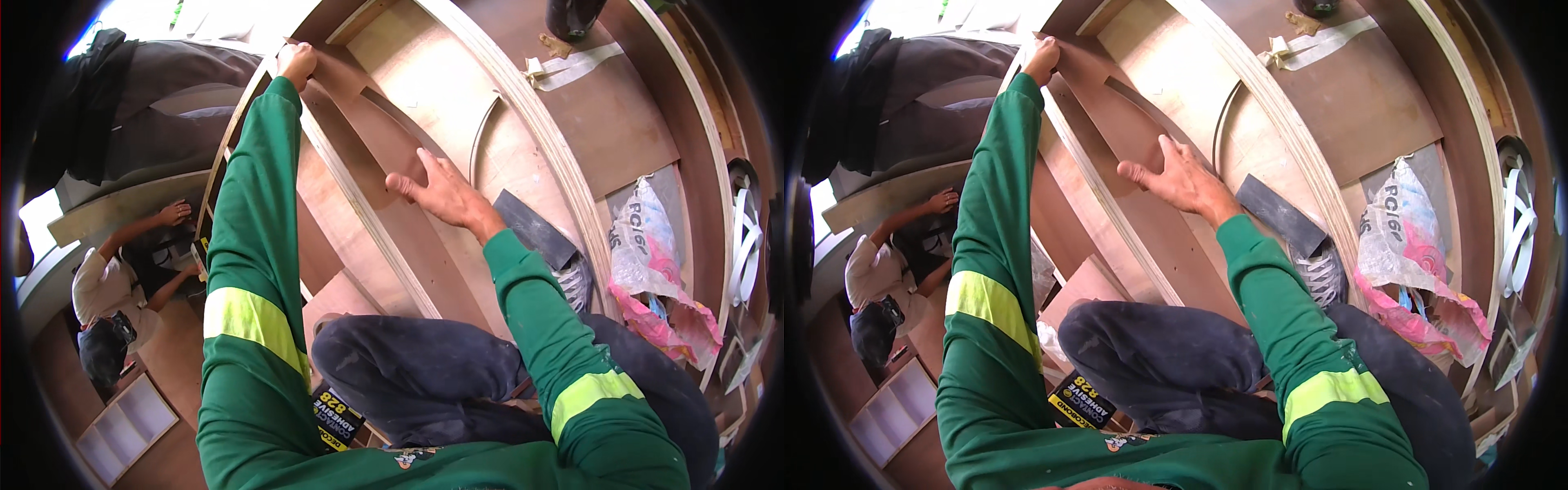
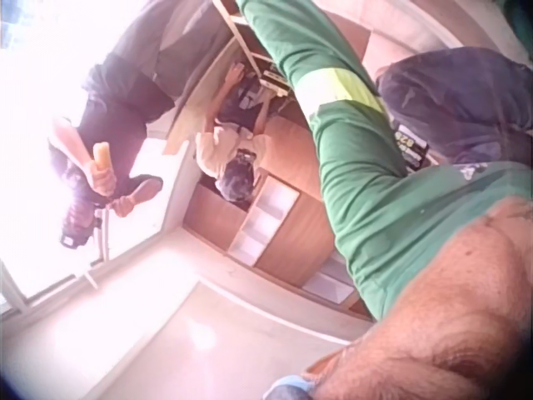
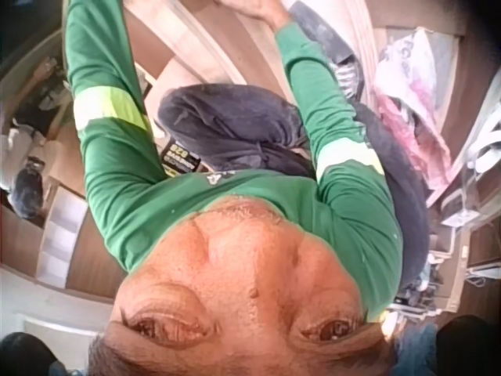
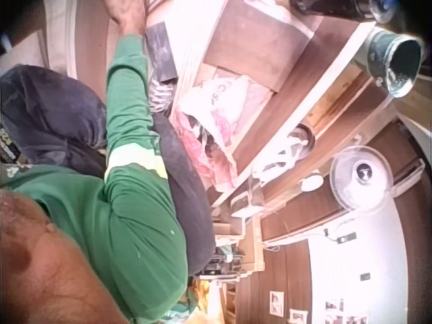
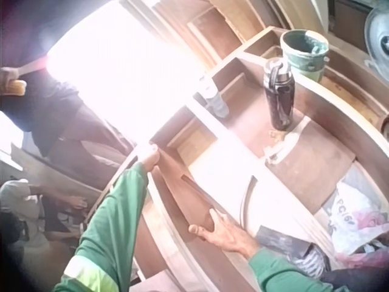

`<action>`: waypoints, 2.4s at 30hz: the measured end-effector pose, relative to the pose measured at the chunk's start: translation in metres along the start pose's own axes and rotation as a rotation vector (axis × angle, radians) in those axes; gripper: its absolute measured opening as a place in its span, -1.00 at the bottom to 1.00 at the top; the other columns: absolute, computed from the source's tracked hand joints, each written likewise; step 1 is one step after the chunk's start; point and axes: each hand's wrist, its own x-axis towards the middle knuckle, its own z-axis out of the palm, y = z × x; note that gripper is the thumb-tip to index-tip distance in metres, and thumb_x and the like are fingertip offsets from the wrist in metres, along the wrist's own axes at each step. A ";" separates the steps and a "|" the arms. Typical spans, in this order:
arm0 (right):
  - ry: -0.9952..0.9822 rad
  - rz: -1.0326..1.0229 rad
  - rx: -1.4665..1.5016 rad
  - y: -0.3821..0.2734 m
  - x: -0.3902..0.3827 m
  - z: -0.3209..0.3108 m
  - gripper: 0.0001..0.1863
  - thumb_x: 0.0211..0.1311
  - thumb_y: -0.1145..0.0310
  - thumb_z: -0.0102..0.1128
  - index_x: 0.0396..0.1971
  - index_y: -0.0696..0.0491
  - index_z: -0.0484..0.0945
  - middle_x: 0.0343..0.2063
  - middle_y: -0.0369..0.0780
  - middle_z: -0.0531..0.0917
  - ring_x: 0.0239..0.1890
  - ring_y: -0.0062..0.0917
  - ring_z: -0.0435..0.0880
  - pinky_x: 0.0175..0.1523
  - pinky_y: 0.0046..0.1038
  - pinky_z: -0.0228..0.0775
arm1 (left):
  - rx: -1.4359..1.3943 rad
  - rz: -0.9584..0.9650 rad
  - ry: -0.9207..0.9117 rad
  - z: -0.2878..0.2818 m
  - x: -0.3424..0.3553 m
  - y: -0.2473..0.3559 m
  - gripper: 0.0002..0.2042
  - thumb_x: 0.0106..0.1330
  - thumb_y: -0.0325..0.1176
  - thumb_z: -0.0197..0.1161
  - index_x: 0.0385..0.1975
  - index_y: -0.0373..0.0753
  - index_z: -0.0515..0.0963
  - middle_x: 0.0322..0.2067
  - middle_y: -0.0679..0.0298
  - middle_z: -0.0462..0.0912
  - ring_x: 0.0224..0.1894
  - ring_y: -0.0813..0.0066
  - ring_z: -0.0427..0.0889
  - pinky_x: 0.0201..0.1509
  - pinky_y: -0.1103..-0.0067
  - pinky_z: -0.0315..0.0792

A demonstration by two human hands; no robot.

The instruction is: The person measures and marks a piece of wood with a pencil and ruler, then uses scissors to cut the wood along the marked line. They then place the cut piece into a wooden structure.

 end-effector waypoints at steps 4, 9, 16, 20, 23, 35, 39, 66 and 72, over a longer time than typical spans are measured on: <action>0.023 -0.083 -0.086 -0.006 -0.014 0.015 0.46 -0.08 -0.62 0.25 0.53 0.27 -0.02 0.44 0.18 0.22 0.51 -0.02 0.23 0.53 -0.11 0.15 | 0.080 0.006 -0.045 0.012 -0.007 -0.003 -0.79 0.02 -0.50 0.45 -0.30 -0.18 0.77 -0.14 0.16 0.73 -0.08 0.24 0.78 -0.07 0.46 0.65; 0.098 -0.165 -0.316 -0.020 -0.032 0.016 0.12 0.22 -0.34 0.20 0.50 0.22 0.06 0.35 0.14 0.34 0.38 0.01 0.41 0.40 -0.09 0.35 | 0.069 0.022 -0.052 -0.007 0.002 0.004 -0.80 0.04 -0.49 0.44 -0.31 -0.16 0.78 -0.14 0.17 0.73 -0.10 0.25 0.78 -0.12 0.45 0.65; 0.125 -0.158 -0.301 -0.011 -0.018 0.021 -0.25 0.54 -0.07 -0.11 0.46 0.20 0.13 0.26 0.13 0.44 0.24 0.05 0.55 0.27 -0.01 0.46 | 0.094 0.048 -0.083 0.009 0.008 -0.002 -0.76 0.05 -0.51 0.44 -0.24 -0.20 0.75 -0.07 0.14 0.69 -0.04 0.25 0.76 -0.07 0.46 0.64; 0.138 -0.158 -0.295 -0.009 -0.015 0.019 -0.24 0.54 -0.10 -0.12 0.46 0.19 0.14 0.23 0.13 0.47 0.22 0.06 0.56 0.27 -0.01 0.47 | 0.061 0.032 -0.080 0.012 0.009 -0.001 -0.75 0.05 -0.52 0.44 -0.22 -0.22 0.74 -0.07 0.13 0.68 -0.02 0.23 0.75 -0.02 0.45 0.63; 0.088 -0.104 -0.273 -0.018 -0.020 0.013 -0.23 0.55 -0.12 -0.14 0.46 0.21 0.16 0.31 0.13 0.41 0.33 0.00 0.45 0.38 -0.10 0.34 | 0.048 0.035 -0.081 0.015 0.010 -0.003 -0.75 0.06 -0.53 0.44 -0.22 -0.23 0.74 -0.07 0.11 0.68 -0.02 0.21 0.75 -0.02 0.44 0.63; -0.060 -0.124 -0.244 -0.030 -0.030 0.006 -0.26 0.58 -0.07 -0.19 0.44 0.26 0.20 0.34 0.13 0.41 0.39 -0.04 0.41 0.44 -0.16 0.29 | -0.237 0.016 0.058 0.028 -0.001 -0.018 -0.77 0.13 -0.47 0.38 -0.19 -0.30 0.68 -0.08 0.07 0.65 -0.09 0.17 0.70 -0.02 0.37 0.58; -0.245 -0.112 -0.309 -0.058 -0.057 0.005 -0.21 0.55 -0.12 -0.11 0.46 0.25 0.16 0.34 0.14 0.38 0.38 -0.02 0.41 0.41 -0.04 0.32 | -1.735 -0.596 0.002 0.002 -0.035 -0.029 -0.46 0.00 -0.66 0.34 0.11 -0.38 0.52 -0.03 -0.03 0.65 0.05 0.01 0.60 0.16 0.32 0.51; 0.629 -0.392 -0.621 -0.079 -0.099 -0.093 -0.57 0.48 0.25 0.09 0.14 0.25 0.56 0.01 0.12 0.65 0.11 0.04 0.62 0.24 -0.15 0.45 | -1.882 -0.691 -0.086 -0.136 -0.154 0.171 0.26 0.21 0.52 0.18 0.49 -0.56 -0.17 0.32 -0.53 0.22 0.37 -0.44 0.31 0.43 0.05 0.28; 0.544 -0.231 -0.629 -0.116 -0.151 -0.085 -0.54 0.51 0.16 0.09 0.12 0.26 0.56 -0.07 0.15 0.69 -0.04 -0.06 0.68 0.12 -0.18 0.43 | -1.849 -0.839 -0.332 -0.173 -0.166 0.317 0.36 -0.04 0.37 0.51 0.57 -0.35 -0.20 0.48 -0.40 -0.06 0.54 -0.34 -0.02 0.57 0.03 0.06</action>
